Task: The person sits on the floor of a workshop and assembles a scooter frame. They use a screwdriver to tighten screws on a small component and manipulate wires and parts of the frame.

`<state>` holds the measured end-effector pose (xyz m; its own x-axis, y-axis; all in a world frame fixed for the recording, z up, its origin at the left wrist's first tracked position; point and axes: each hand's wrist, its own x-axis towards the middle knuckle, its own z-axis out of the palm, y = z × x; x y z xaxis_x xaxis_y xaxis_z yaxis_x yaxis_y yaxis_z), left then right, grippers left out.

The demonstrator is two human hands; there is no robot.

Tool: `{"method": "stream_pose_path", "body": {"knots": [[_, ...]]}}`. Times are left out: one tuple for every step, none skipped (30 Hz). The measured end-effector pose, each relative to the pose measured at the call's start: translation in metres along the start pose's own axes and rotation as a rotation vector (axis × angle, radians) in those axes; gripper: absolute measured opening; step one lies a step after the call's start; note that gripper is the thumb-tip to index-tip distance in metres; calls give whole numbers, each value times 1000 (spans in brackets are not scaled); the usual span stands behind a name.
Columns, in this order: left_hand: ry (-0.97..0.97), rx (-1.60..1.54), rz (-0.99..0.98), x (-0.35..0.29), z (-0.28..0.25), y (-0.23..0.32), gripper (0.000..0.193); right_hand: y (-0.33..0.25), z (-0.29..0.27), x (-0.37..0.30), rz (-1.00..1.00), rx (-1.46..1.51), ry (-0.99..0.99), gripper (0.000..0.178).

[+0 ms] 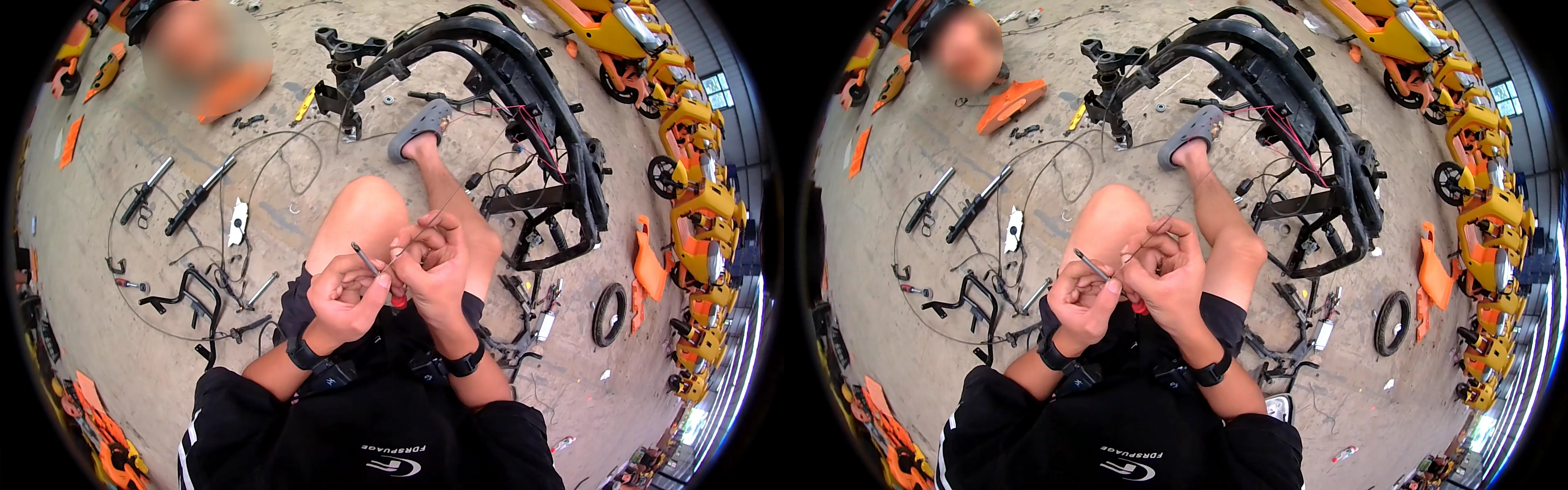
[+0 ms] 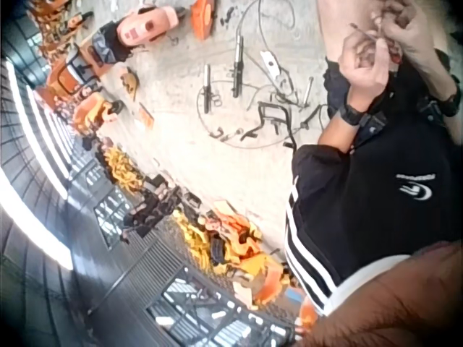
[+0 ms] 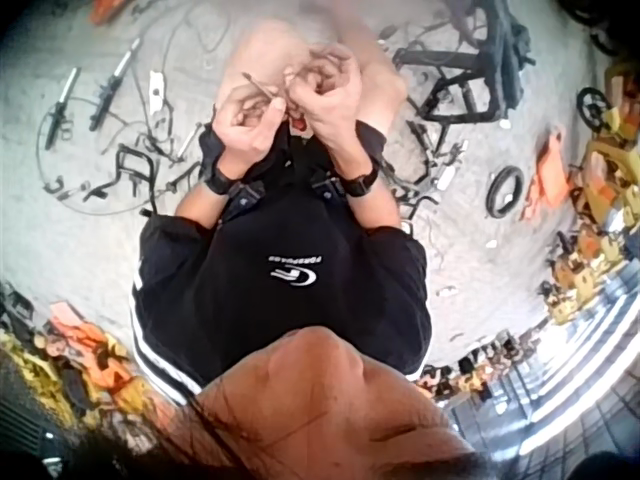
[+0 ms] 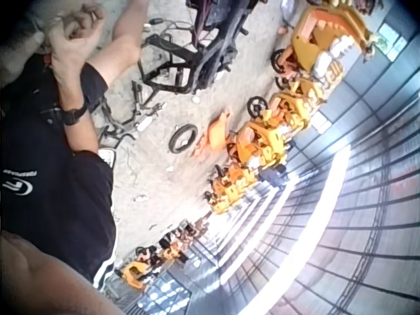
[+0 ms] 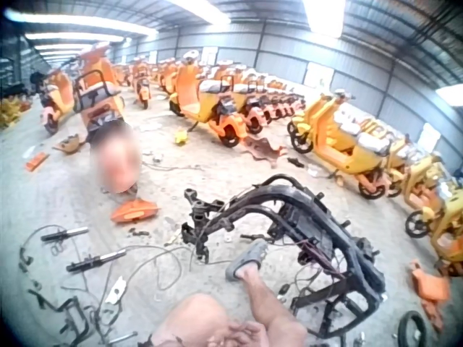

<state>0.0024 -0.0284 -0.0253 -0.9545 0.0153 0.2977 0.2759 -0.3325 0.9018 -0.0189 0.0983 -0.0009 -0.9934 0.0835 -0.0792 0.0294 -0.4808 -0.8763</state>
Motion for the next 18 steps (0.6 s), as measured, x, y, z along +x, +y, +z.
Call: {"method": "stream_pose_path", "body": {"knots": [[6, -8, -4, -1, 0, -1, 17, 0, -1, 0, -5, -32, 14, 45], [3, -46, -27, -2, -1, -3, 17, 0, -3, -1, -8, -62, 29, 43], [1, -85, -50, -3, -1, -4, 17, 0, -5, -2, 36, -74, 33, 38], [-2, -124, -73, -3, -1, -4, 17, -1, -8, -1, 81, -85, 37, 34], [3, -142, -72, -2, -1, -4, 17, 0, -13, -1, 125, -96, 40, 29], [8, -161, -72, -1, -1, -3, 16, -1, -23, -1, 275, -38, -11, 19], [13, -179, -72, -1, -1, -3, 16, -2, -25, -4, 345, 17, -42, 18], [8, -161, -63, -1, -1, -3, 16, -5, -24, -6, 409, 76, -69, 18], [3, -143, -55, -2, -1, -4, 16, -8, -23, -7, 473, 137, -97, 18], [-3, -125, -47, -2, -1, -5, 16, -9, -22, -7, 496, 182, -91, 23], [-12, -148, -54, -2, -2, -6, 17, -12, -21, -5, 533, 228, -103, 25], [-21, -170, -62, -1, -3, -7, 17, -14, -21, -2, 569, 275, -116, 27], [-31, -193, -71, -1, -4, -7, 18, -15, -23, 3, 603, 323, -127, 30], [-33, -214, -85, 0, -4, -5, 19, -13, -29, 9, 679, 363, -191, 34], [-28, -203, -94, 1, -3, -4, 19, -15, -33, 16, 728, 399, -246, 34], [-24, -191, -102, 1, -3, -3, 19, -18, -36, 23, 774, 436, -302, 33], [-18, -173, -111, 1, -4, -1, 19, -18, -37, 28, 821, 477, -364, 33], [-20, -161, -129, 2, -4, 0, 18, -23, -35, 33, 834, 433, -350, 32]]}}
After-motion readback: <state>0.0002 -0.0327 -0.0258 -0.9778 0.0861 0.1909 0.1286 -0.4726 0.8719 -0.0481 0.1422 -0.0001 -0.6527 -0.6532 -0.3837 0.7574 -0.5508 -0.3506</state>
